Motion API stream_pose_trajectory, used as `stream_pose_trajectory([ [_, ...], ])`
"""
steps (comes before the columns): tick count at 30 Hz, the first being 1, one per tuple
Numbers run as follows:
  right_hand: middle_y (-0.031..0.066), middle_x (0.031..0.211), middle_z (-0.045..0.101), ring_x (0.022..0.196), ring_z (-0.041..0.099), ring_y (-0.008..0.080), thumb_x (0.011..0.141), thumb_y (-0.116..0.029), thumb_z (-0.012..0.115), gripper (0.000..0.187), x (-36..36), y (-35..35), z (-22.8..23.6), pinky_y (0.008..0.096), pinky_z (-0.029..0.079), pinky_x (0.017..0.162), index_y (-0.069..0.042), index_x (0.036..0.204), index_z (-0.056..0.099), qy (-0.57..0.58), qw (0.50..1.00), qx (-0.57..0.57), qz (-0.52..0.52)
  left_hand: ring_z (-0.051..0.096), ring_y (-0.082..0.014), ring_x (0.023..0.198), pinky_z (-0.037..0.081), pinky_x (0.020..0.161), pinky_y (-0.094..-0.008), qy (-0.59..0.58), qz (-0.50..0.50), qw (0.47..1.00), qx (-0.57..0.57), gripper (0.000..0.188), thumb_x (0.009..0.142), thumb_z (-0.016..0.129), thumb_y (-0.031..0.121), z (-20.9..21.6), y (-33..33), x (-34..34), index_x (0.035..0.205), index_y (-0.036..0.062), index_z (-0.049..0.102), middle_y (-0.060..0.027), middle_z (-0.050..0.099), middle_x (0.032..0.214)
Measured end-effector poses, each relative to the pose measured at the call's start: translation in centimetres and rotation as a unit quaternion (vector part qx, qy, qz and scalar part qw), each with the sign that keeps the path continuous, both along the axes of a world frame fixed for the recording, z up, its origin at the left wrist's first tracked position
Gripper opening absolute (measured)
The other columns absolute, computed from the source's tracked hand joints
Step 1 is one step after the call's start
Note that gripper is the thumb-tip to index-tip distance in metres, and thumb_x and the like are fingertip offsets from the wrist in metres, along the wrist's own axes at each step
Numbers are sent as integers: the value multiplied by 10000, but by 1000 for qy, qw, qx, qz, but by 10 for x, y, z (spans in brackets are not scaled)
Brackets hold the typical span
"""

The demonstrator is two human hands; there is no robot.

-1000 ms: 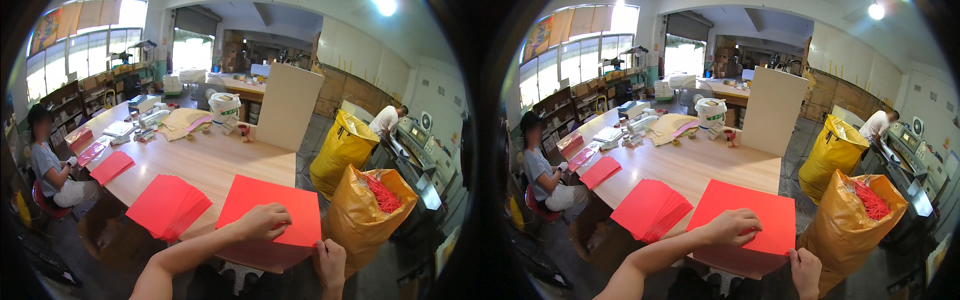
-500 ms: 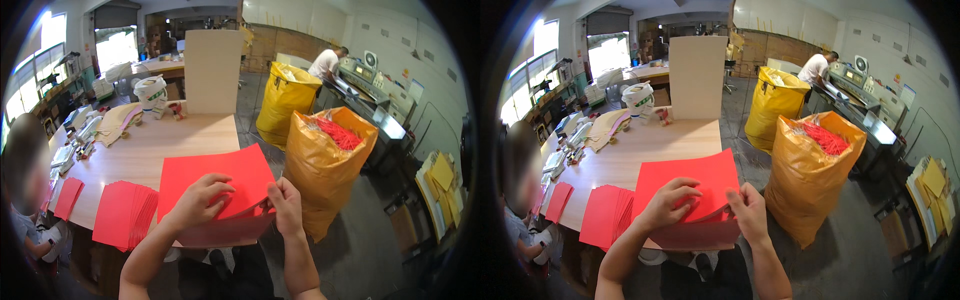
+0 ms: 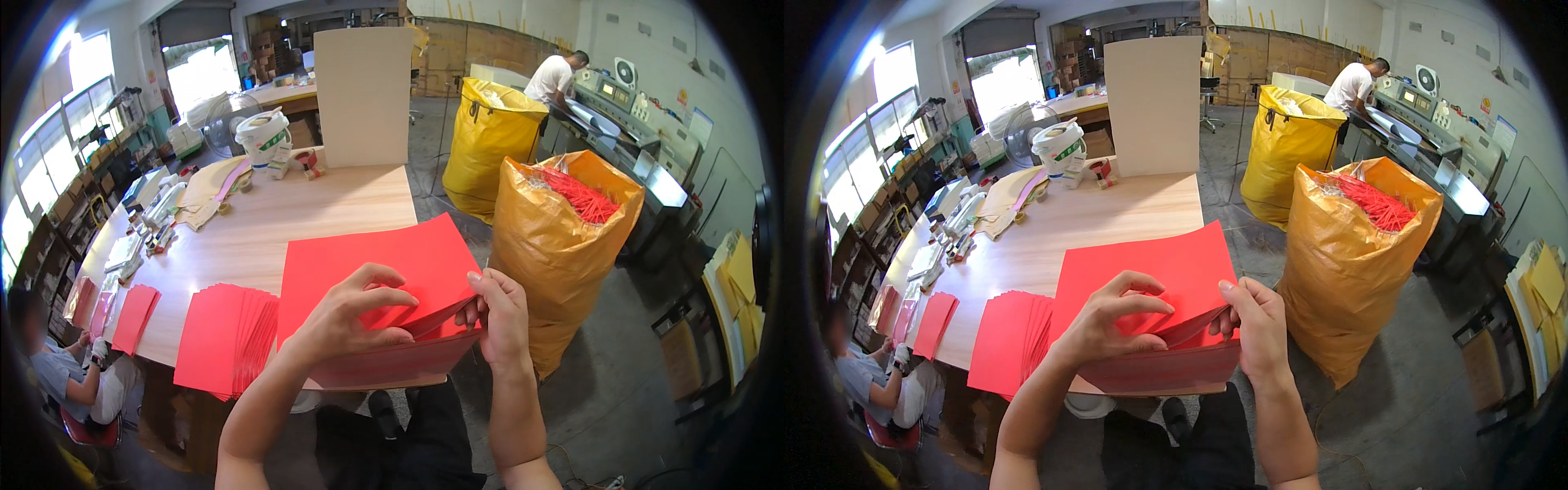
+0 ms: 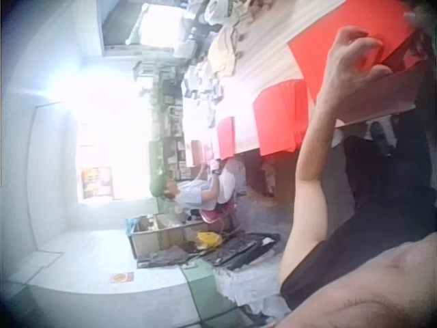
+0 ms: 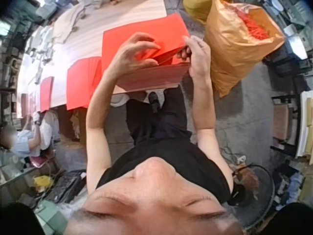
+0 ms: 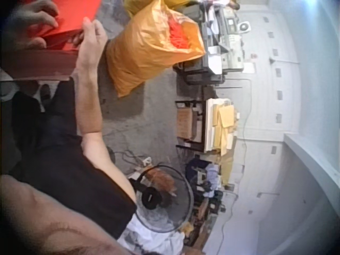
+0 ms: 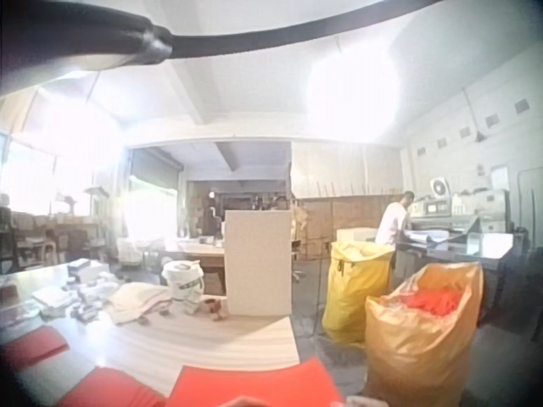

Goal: The person counts red paper sheets by hand from a large stack and places the smaller groups onto a separate pile on the table.

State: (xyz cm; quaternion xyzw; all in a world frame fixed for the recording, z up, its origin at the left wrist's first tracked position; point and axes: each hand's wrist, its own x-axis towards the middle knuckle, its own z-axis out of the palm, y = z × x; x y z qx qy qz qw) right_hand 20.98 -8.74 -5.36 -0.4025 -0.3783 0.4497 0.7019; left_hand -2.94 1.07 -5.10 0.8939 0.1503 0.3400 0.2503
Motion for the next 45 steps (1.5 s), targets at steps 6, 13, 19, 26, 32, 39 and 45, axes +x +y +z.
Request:
stream_pose_trajectory([
  [6, -14, 664, 577, 570, 538, 74, 1111, -247, 672, 401, -1, 0, 2, 258, 489, 568, -98, 754, 562, -48, 999, 10, -11, 690, -297, 1252, 558, 1060, -434, -4, 1, 999, -47, 539, 787, 995, 240, 3, 0, 1, 1259, 95, 777, -123, 704, 1311],
  [13, -27, 659, 564, 586, 538, 57, 1112, -250, 679, 409, -2, 1, 2, 253, 457, 551, -83, 756, 569, -151, 987, 5, -59, 685, -356, 1291, 544, 1097, -461, -66, 26, 992, -104, 449, 886, 875, 111, 7, -10, 8, 1313, 78, 741, -167, 687, 1386],
  [19, -12, 650, 571, 567, 543, 70, 1082, -181, 681, 393, -1, 4, 6, 259, 459, 547, -82, 723, 554, -75, 997, -16, -28, 693, -407, 1233, 570, 1030, -470, 13, 4, 1000, 3, 463, 897, 891, 187, 5, -5, 4, 1329, 141, 729, -193, 663, 1380],
  [26, 22, 647, 599, 549, 587, 119, 1082, -190, 672, 405, 0, 5, 4, 272, 486, 557, -95, 709, 545, 15, 1000, 3, 12, 706, -367, 1129, 589, 951, -450, 12, 19, 999, 43, 568, 786, 992, 262, 1, -5, 5, 1289, 171, 743, -159, 676, 1265],
  [32, 47, 644, 573, 603, 615, 141, 1077, -217, 686, 379, 5, -3, -6, 309, 473, 569, -74, 752, 556, -136, 982, 22, -127, 707, -351, 1133, 592, 950, -437, -14, 12, 1000, 5, 580, 757, 1006, 186, -1, -3, 4, 1278, 162, 753, -141, 691, 1245],
  [39, 123, 1075, 691, 1116, 663, 360, 889, -232, 792, 200, -17, -25, -23, 499, 511, 994, -83, 1011, 737, -624, 738, 188, -174, 696, -370, 1179, 585, 992, -440, 37, 30, 998, 36, 621, 786, 979, 217, 0, -4, 4, 1357, 194, 736, -140, 690, 1289],
  [45, 131, 1310, 713, 1362, 603, 378, 798, -190, 807, 419, -15, -28, -37, 516, 453, 1182, -135, 1213, 783, -654, 737, 150, -84, 676, -418, 1242, 591, 1027, -496, 96, 29, 967, 236, 788, 840, 904, 265, 8, -15, 15, 1560, 188, 593, -168, 648, 1489],
])
